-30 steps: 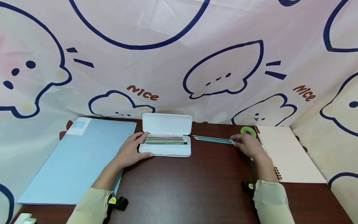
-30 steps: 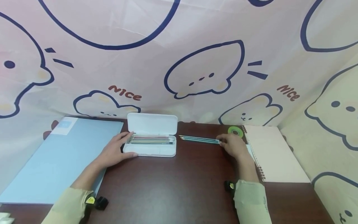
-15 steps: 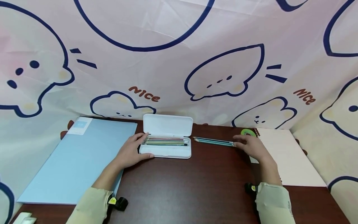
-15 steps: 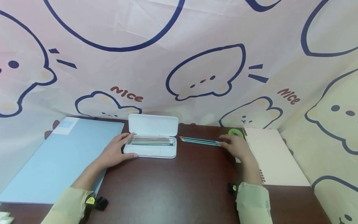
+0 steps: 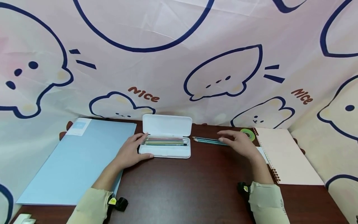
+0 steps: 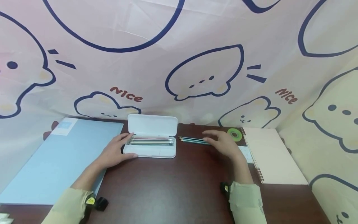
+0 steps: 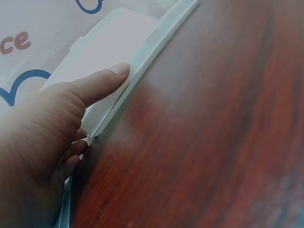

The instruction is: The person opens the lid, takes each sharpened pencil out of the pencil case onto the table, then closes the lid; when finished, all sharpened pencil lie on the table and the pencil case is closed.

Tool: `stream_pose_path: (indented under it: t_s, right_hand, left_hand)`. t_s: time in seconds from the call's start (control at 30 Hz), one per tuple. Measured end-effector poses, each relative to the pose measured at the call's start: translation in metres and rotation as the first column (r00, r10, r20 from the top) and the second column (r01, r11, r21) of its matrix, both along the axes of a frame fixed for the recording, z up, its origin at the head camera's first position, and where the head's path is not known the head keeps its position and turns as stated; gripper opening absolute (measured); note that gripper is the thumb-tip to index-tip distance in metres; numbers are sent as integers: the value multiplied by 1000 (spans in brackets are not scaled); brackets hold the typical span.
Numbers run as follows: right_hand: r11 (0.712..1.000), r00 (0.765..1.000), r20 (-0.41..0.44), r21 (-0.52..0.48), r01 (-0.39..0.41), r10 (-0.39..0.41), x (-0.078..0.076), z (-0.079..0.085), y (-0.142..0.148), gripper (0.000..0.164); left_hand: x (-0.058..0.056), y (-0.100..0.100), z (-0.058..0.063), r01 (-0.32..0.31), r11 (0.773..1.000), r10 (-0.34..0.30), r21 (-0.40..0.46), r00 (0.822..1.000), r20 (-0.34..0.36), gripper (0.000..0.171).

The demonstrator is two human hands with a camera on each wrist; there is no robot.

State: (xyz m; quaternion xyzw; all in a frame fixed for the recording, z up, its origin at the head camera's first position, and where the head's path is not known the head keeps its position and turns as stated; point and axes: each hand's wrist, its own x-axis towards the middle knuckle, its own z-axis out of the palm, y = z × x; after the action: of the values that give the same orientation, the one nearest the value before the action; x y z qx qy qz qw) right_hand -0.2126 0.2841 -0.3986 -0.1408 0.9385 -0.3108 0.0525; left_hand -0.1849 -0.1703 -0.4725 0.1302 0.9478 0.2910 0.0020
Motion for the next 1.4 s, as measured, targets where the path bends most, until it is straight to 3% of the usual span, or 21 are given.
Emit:
stream_pose_path:
  t_s: [0.33, 0.53, 0.67, 0.83, 1.0, 1.23, 1.4]
  right_hand:
    - [999, 999, 4, 10, -47, 46, -13, 0, -68, 31]
    - [983, 984, 23, 43, -177, 176, -11, -13, -113, 30]
    - [968, 968, 87, 60, -242, 236, -6, -19, -128, 30]
    - [970, 967, 114, 56, -236, 228, -4, -22, -133, 27]
    - [968, 974, 81, 117, -222, 214, -4, -23, -137, 26]
    - [967, 989, -18, 211, -141, 148, -7, -22, -147, 25]
    - [959, 989, 6, 244, -146, 149, -8, -22, -153, 25]
  left_hand:
    - [1, 1, 3, -2, 1000, 2, 11, 1000, -12, 98]
    - [2, 1, -1, -3, 1000, 3, 13, 1000, -5, 99]
    - [3, 0, -3, -3, 1000, 3, 15, 1000, -3, 99]
    - [2, 0, -2, -4, 1000, 4, 9, 1000, -2, 99]
    - [0, 2, 0, 5, 1000, -5, 6, 1000, -11, 98]
    - [1, 3, -3, -7, 1000, 7, -6, 1000, -5, 97]
    - [1, -1, -2, -13, 1000, 13, -6, 1000, -9, 97]
